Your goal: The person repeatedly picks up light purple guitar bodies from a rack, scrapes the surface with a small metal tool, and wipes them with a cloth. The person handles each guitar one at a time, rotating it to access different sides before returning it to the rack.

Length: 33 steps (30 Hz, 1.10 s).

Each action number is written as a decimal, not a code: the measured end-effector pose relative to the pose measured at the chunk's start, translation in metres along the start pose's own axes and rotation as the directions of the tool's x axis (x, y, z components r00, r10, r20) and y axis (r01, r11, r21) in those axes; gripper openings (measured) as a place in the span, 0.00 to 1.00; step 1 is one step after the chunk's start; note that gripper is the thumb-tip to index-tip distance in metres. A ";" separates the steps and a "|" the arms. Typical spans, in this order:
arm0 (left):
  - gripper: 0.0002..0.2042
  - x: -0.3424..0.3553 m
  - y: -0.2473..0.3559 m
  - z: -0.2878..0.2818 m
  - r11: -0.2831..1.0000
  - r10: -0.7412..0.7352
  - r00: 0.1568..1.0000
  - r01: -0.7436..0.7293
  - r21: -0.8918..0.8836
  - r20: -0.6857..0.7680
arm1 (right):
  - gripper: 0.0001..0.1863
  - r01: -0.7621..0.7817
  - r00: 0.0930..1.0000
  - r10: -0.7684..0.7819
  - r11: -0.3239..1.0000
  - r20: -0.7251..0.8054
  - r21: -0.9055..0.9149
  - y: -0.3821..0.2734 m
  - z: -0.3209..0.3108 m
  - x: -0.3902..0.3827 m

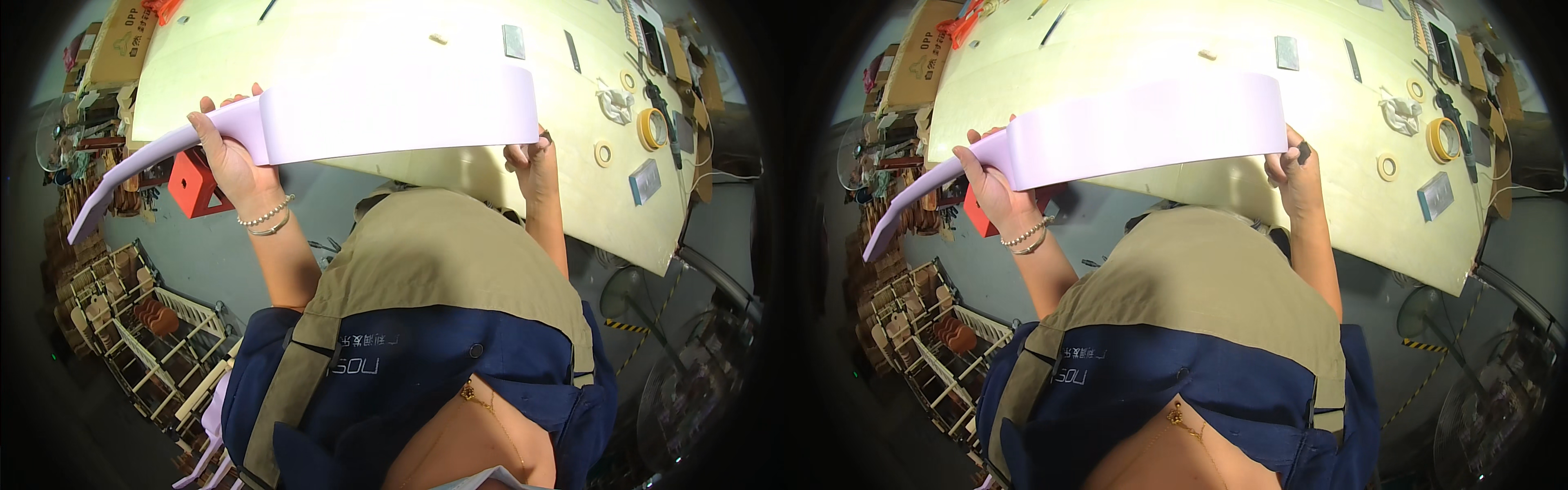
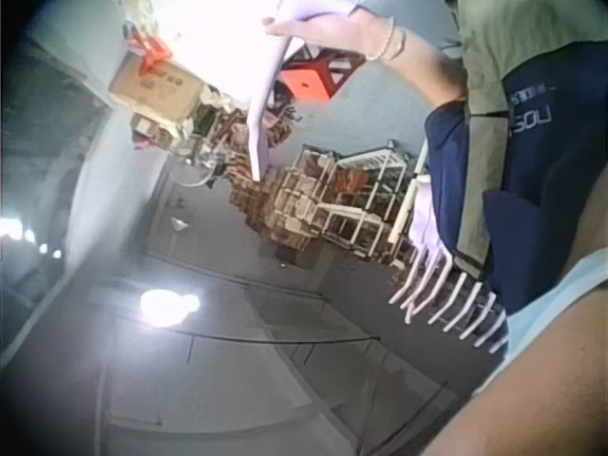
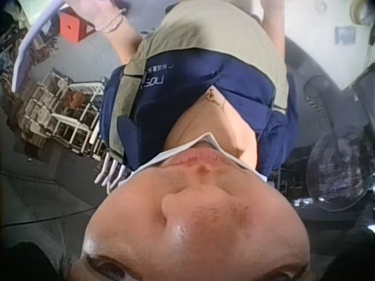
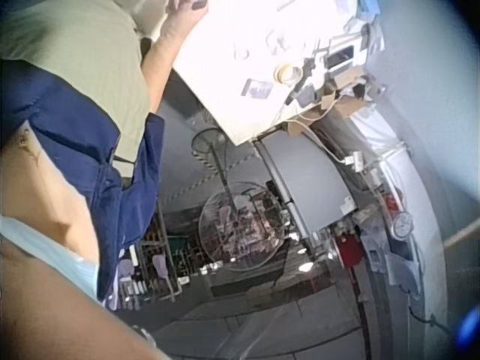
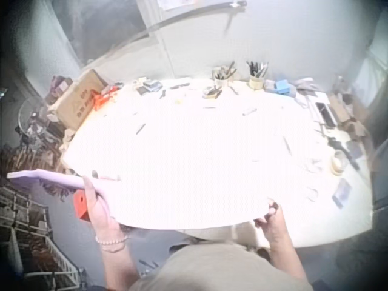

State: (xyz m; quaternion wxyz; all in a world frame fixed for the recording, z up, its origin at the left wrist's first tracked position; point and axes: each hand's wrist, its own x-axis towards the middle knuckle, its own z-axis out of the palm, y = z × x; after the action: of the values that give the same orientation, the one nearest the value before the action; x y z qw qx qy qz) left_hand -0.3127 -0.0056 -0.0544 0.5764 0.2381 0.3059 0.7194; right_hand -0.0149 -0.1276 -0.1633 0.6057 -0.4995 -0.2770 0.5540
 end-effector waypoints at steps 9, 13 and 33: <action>0.27 -0.018 -0.006 0.056 0.950 -0.026 0.875 -0.129 0.284 0.484 | 0.29 -0.087 0.983 -0.041 0.757 0.179 0.647 0.060 -0.035 0.005; 0.26 -0.027 -0.013 0.096 0.874 -0.088 0.695 -0.289 0.390 0.713 | 0.25 -0.168 0.973 -0.022 0.619 0.230 0.768 0.078 -0.034 0.003; 0.21 -0.031 -0.036 0.131 0.941 -0.092 0.639 -0.195 0.276 0.763 | 0.28 -0.037 0.980 0.173 0.641 -0.098 0.767 0.066 -0.038 -0.012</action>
State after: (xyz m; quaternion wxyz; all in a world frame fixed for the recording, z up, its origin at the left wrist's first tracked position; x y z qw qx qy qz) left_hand -0.1905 -0.0088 0.0116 0.5811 0.6228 0.1427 0.5040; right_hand -0.0102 -0.1575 -0.2339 0.7463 -0.2574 0.0610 0.6108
